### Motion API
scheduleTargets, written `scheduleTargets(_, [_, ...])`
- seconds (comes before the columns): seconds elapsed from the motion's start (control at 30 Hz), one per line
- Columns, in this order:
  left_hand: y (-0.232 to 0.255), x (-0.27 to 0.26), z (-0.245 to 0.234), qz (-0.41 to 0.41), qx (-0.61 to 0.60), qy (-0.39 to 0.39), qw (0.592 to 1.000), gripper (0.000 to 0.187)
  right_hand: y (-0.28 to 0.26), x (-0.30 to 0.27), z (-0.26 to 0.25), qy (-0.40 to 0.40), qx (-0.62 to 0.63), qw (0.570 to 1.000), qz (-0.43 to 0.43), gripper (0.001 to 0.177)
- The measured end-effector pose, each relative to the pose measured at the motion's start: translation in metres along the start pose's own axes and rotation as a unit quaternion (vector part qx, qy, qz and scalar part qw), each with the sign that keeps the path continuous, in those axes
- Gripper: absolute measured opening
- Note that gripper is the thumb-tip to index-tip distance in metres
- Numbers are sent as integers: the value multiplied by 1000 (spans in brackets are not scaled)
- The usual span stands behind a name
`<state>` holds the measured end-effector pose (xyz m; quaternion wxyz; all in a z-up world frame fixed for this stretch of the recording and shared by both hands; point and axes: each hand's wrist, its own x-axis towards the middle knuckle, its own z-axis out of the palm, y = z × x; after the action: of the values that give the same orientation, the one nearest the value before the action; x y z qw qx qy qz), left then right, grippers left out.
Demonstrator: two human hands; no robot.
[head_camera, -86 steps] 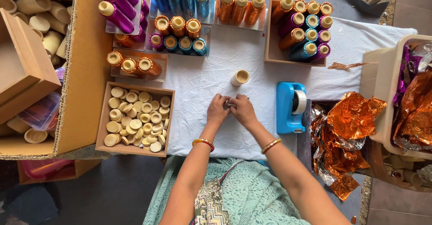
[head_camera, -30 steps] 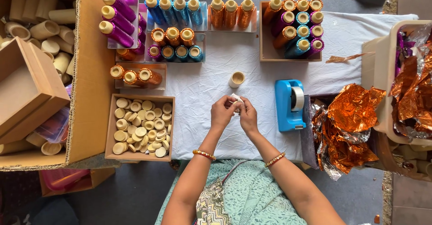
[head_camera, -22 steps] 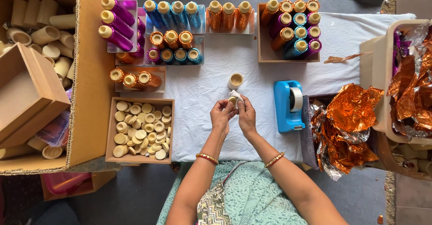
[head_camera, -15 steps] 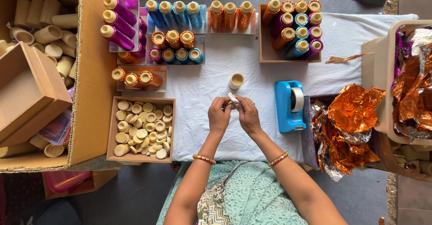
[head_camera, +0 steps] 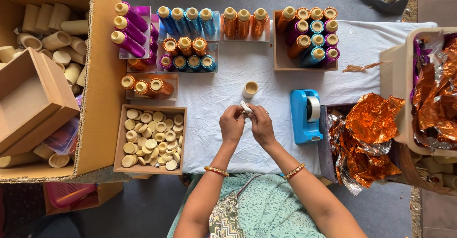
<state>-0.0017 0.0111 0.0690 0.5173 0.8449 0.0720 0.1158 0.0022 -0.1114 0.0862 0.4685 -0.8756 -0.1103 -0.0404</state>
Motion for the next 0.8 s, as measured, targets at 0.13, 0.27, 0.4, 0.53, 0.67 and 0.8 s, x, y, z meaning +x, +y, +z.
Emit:
scheduleTargets(0.13, [-29,-6,22,-246,-359,-5,900,13,10,-2,18,39,156,983,93,31])
scheduleTargets(0.27, [15,1,-8,-183,-192,-47,963,16,11,-1,9,11,139,981,137,31])
scheduleTargets(0.4, [12,2,-14,-16,81,-54,995,14,6,-3,2,-20,15,999,21,33])
scheduleTargets(0.53, [-21,-4,9,-210,-233,-48,948,10,-2,-3,9,22,103,994,31,30])
scheduleTargets(0.67, [2,-5,-2,-230,-267,-17,936,13,-2,-1,8,17,130,990,52,29])
scheduleTargets(0.8, [2,-5,-8,-71,-15,1,997,13,-7,-1,3,-16,34,999,-5,32])
